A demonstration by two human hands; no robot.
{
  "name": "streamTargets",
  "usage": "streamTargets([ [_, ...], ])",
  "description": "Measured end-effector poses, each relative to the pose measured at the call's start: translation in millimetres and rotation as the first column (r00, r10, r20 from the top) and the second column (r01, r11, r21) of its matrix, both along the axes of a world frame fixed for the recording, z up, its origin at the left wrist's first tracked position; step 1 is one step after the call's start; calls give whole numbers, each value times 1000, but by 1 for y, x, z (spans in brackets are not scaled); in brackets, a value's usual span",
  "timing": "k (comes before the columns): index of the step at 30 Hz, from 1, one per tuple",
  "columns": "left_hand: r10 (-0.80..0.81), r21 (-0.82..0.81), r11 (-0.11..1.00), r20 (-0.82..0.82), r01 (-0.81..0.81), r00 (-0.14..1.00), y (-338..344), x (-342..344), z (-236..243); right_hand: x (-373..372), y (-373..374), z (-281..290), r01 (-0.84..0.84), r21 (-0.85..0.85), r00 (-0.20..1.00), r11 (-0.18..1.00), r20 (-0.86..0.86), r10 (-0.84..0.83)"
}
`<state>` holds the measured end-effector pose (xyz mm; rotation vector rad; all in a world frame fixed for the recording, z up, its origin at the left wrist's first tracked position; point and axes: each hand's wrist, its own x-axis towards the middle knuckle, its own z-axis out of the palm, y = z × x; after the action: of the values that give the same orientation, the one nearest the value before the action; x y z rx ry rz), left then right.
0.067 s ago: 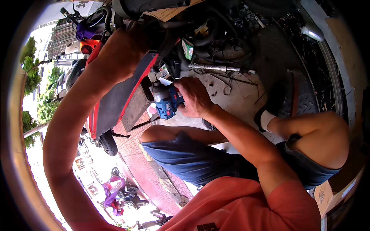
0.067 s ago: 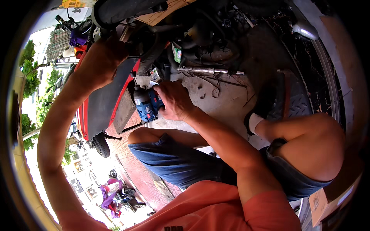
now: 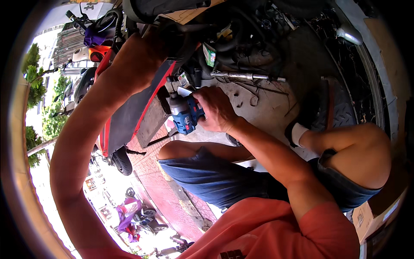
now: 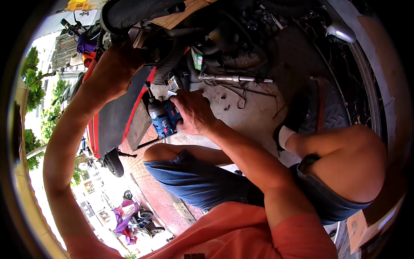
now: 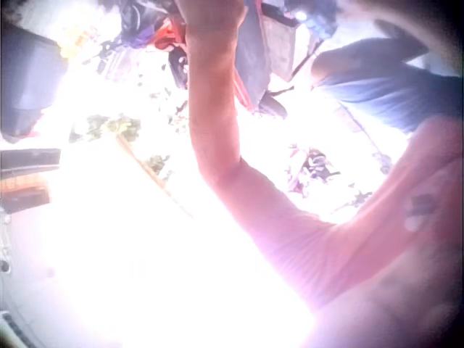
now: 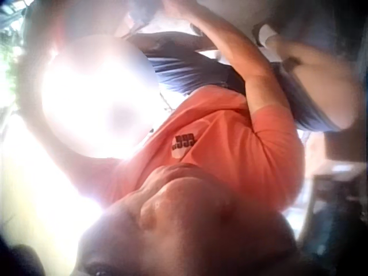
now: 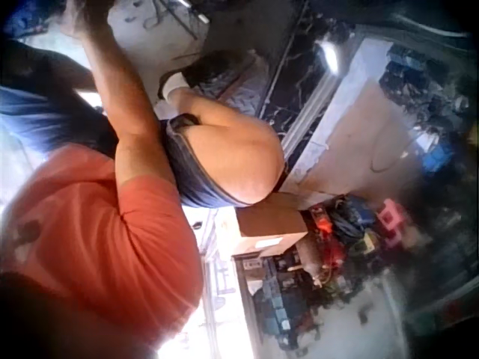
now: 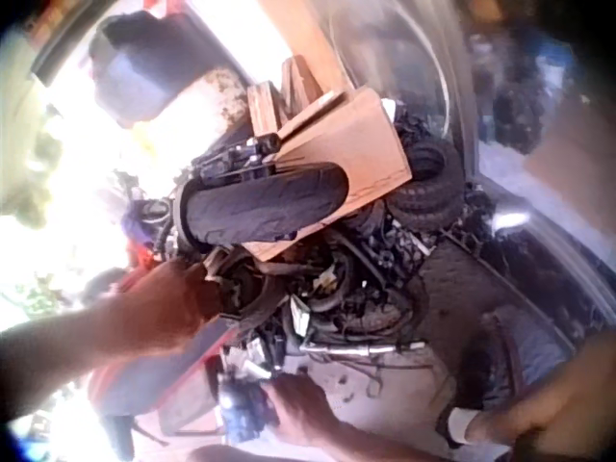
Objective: The person disconnects wires, uses a power drill to remove screws from the side panel, and manipulates electrical connectors while repairing an electric scooter.
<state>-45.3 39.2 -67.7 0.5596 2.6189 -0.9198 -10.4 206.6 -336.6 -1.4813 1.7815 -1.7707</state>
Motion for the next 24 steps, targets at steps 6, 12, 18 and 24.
streamTargets([
  [6, 244, -157, 960, 65, -232, 968, 17, -11, -20, 11, -7, -11, -5, -5, 999, 1000, 31, 5],
  [12, 469, -157, 882, 192, -445, 862, -7, -24, -20, 10, -20, -14, 10, 114, 998, 993, 62, -17],
  [18, 558, -127, 830, 205, -543, 805, -12, -27, -18, -8, -35, -27, 23, 133, 1000, 991, 5, -24],
  [24, 580, -166, 813, 309, -558, 754, -21, -39, -10, -18, -32, -26, 16, 66, 1000, 998, -7, -16],
])
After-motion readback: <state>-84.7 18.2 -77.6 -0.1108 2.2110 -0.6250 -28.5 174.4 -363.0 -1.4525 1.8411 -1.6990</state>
